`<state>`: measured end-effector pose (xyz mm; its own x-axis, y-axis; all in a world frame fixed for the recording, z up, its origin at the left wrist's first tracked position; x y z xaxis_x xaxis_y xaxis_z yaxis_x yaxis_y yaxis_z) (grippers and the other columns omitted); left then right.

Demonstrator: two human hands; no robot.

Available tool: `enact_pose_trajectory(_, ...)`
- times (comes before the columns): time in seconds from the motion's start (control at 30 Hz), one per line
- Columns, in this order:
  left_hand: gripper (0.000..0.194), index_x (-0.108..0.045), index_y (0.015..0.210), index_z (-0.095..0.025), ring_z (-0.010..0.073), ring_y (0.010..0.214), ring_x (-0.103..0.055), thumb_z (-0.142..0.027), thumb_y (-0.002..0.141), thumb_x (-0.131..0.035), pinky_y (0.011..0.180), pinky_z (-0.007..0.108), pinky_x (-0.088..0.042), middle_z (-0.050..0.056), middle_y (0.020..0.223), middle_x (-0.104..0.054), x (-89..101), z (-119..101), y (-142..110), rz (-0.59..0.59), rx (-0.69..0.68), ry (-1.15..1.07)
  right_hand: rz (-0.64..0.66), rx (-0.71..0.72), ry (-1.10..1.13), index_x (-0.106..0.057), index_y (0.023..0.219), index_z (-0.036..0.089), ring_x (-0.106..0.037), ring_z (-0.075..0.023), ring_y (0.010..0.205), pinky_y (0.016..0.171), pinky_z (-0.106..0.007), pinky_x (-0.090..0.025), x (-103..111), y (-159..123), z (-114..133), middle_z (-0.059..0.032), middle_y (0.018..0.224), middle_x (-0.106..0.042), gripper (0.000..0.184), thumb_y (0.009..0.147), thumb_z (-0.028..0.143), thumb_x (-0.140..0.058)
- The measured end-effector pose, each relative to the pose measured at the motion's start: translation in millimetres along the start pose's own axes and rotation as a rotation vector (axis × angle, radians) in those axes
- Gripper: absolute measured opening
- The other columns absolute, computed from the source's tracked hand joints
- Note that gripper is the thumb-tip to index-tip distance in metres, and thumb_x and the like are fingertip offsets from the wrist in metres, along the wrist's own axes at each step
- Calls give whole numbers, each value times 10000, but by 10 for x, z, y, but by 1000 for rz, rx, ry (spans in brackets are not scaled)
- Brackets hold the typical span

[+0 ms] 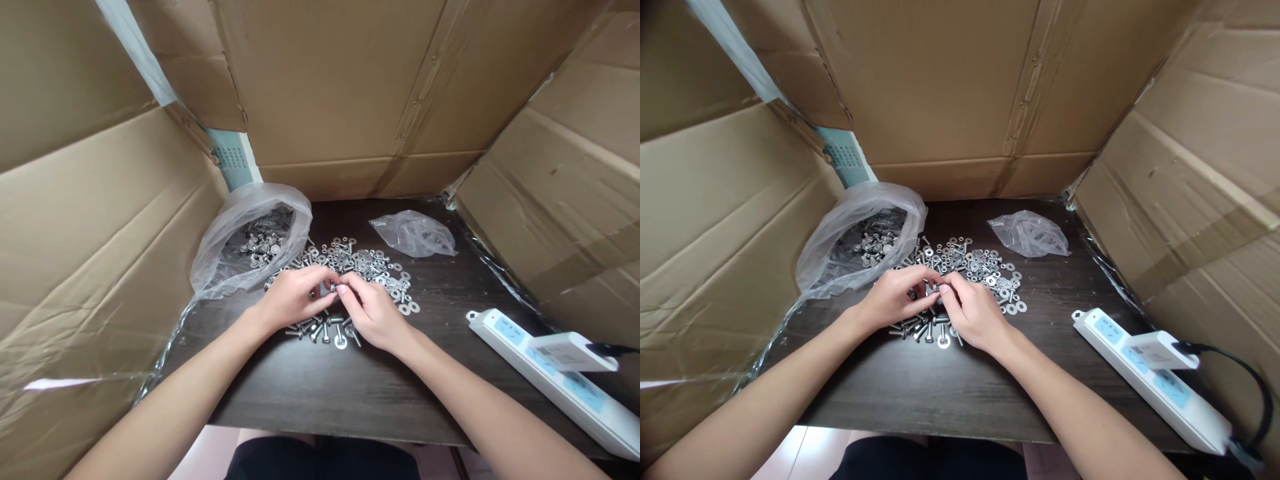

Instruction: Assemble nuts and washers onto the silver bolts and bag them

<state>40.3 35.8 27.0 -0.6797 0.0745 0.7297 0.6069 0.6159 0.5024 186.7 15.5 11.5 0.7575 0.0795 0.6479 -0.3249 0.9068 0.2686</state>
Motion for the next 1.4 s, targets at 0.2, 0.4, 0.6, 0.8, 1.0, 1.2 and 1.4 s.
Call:
enact_pose_trajectory(0.2,108,-633,1036,-187,103,703,-646,-260,957,-623,642,206,-485,6,901,-704,10,-15,2,-9,-14,-6,11,-4,6,-573,929,212,-564,-161,625,623,-277,-368,-14,-3,-19,-2,731,-613,238,1042,320,-394)
enact_pose_trajectory(0.4,130,-642,1042,-186,108,700,-649,-289,978,-595,647,217,-496,14,903,-706,20,-22,9,-4,-16,-1,24,-19,16,-592,973,205,-562,-162,625,624,-282,-368,-6,-2,2,-4,738,-620,234,1035,322,-398)
enact_pose_trajectory(0.6,147,-648,1068,-185,104,675,-644,-295,984,-598,638,218,-495,24,953,-722,25,-20,14,3,-14,4,29,-32,16,-603,1028,211,-555,-171,615,618,-282,-368,14,-1,30,13,684,-595,187,1010,305,-442)
enact_pose_trajectory(0.8,130,-645,1047,-185,103,692,-648,-283,966,-623,643,206,-486,7,919,-716,0,-8,12,5,1,-3,23,-25,4,-597,998,209,-534,-159,584,594,-274,-354,6,-1,22,15,673,-586,182,1014,291,-435)
enact_pose_trajectory(1.0,127,-641,1060,-185,104,703,-651,-263,961,-624,649,203,-489,10,915,-715,3,-9,5,-3,-4,-7,22,-20,-8,-603,985,207,-587,-174,644,644,-285,-401,-3,0,9,-11,745,-639,219,1027,303,-410)
enact_pose_trajectory(1.2,126,-642,1047,-181,110,705,-653,-270,963,-612,640,211,-497,17,905,-710,11,-18,12,-5,-13,-1,22,-10,-10,-600,990,212,-603,-177,653,646,-284,-418,-10,0,11,-18,763,-653,228,1037,306,-397)
enact_pose_trajectory(1.4,120,-643,1049,-185,106,695,-652,-258,959,-607,635,211,-499,15,910,-711,0,-14,11,-4,-7,4,22,-5,-12,-584,959,213,-580,-170,635,623,-280,-394,-22,-2,3,-14,750,-638,233,1039,311,-389)
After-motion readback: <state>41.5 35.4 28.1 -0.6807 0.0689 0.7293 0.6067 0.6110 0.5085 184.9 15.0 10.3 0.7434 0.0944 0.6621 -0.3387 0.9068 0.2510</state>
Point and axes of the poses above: each hand's wrist, its own y-axis towards the middle knuckle, its own x-axis out of the back of the hand, z = x × y, the point moved 6 cm from there along y, towards the middle knuckle
